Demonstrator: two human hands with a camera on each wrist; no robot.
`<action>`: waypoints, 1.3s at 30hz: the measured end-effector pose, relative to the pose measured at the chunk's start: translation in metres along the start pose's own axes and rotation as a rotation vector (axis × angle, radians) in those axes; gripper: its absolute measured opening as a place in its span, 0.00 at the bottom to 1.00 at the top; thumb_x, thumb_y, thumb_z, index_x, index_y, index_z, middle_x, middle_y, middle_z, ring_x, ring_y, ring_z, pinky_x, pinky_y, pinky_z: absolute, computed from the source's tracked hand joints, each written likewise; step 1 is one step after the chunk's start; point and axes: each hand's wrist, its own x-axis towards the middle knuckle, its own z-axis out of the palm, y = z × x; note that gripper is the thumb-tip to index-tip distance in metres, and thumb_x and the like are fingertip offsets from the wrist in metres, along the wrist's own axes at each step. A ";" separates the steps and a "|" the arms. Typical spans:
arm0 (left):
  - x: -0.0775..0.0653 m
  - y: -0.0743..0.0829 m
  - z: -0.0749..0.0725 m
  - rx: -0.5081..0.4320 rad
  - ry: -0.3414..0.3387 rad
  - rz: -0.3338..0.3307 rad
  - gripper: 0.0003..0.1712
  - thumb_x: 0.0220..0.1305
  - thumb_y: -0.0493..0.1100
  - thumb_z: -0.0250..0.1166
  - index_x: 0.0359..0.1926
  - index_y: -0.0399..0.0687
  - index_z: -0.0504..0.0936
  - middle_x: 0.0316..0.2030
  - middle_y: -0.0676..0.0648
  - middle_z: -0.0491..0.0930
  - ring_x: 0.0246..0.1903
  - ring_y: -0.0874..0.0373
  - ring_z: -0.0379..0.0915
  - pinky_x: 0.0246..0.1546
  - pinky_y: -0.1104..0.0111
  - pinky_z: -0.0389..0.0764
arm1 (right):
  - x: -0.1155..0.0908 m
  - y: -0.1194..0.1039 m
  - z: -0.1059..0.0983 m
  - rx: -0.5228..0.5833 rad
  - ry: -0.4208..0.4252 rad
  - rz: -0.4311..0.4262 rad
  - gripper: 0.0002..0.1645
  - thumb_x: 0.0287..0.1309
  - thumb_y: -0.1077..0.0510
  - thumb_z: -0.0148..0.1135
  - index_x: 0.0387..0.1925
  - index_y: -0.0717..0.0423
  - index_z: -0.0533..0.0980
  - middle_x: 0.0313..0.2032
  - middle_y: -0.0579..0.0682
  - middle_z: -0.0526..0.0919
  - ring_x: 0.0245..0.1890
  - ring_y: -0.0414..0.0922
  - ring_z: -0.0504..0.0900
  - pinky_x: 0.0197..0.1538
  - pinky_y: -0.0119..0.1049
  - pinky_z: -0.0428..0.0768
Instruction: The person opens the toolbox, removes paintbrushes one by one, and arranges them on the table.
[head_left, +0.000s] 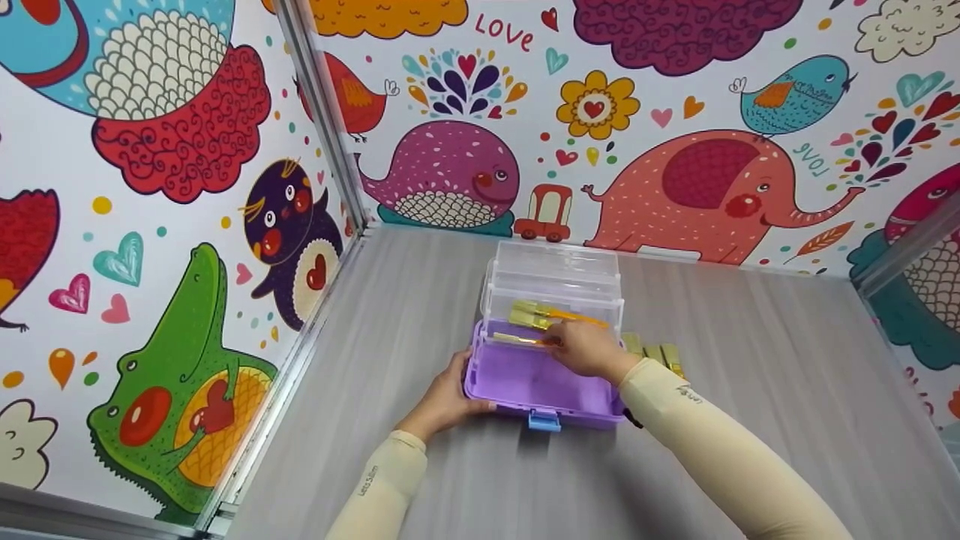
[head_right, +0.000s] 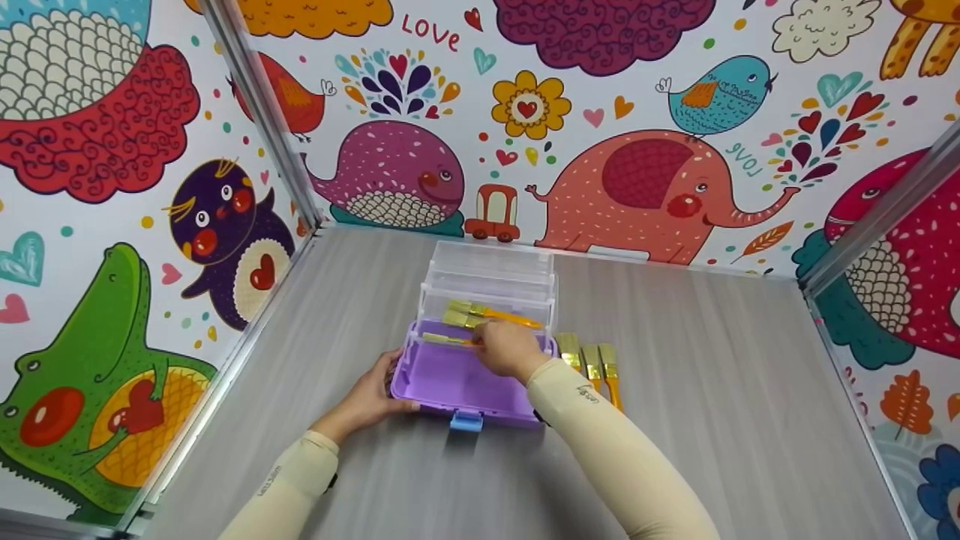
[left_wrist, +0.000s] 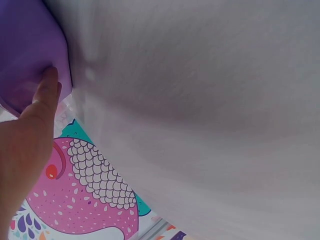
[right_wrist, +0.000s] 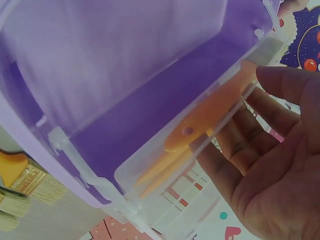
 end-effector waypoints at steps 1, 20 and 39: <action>0.000 0.000 0.000 0.001 -0.001 -0.003 0.61 0.41 0.44 0.83 0.73 0.40 0.57 0.65 0.34 0.70 0.63 0.41 0.67 0.66 0.48 0.63 | 0.000 -0.001 0.000 -0.008 -0.006 0.007 0.11 0.61 0.58 0.67 0.44 0.55 0.85 0.38 0.50 0.88 0.40 0.50 0.85 0.44 0.49 0.82; 0.001 -0.003 -0.001 -0.017 -0.009 0.012 0.60 0.43 0.44 0.83 0.73 0.39 0.57 0.65 0.34 0.70 0.62 0.42 0.67 0.66 0.48 0.63 | 0.001 -0.001 -0.002 -0.079 0.052 -0.041 0.12 0.58 0.60 0.69 0.45 0.53 0.86 0.38 0.50 0.86 0.38 0.49 0.84 0.42 0.49 0.82; 0.000 0.000 -0.001 0.001 -0.008 -0.003 0.61 0.43 0.45 0.83 0.73 0.39 0.57 0.65 0.34 0.69 0.63 0.42 0.67 0.66 0.49 0.63 | 0.002 0.001 -0.005 -0.063 0.045 -0.034 0.10 0.61 0.60 0.68 0.45 0.52 0.85 0.39 0.51 0.86 0.40 0.52 0.84 0.42 0.51 0.82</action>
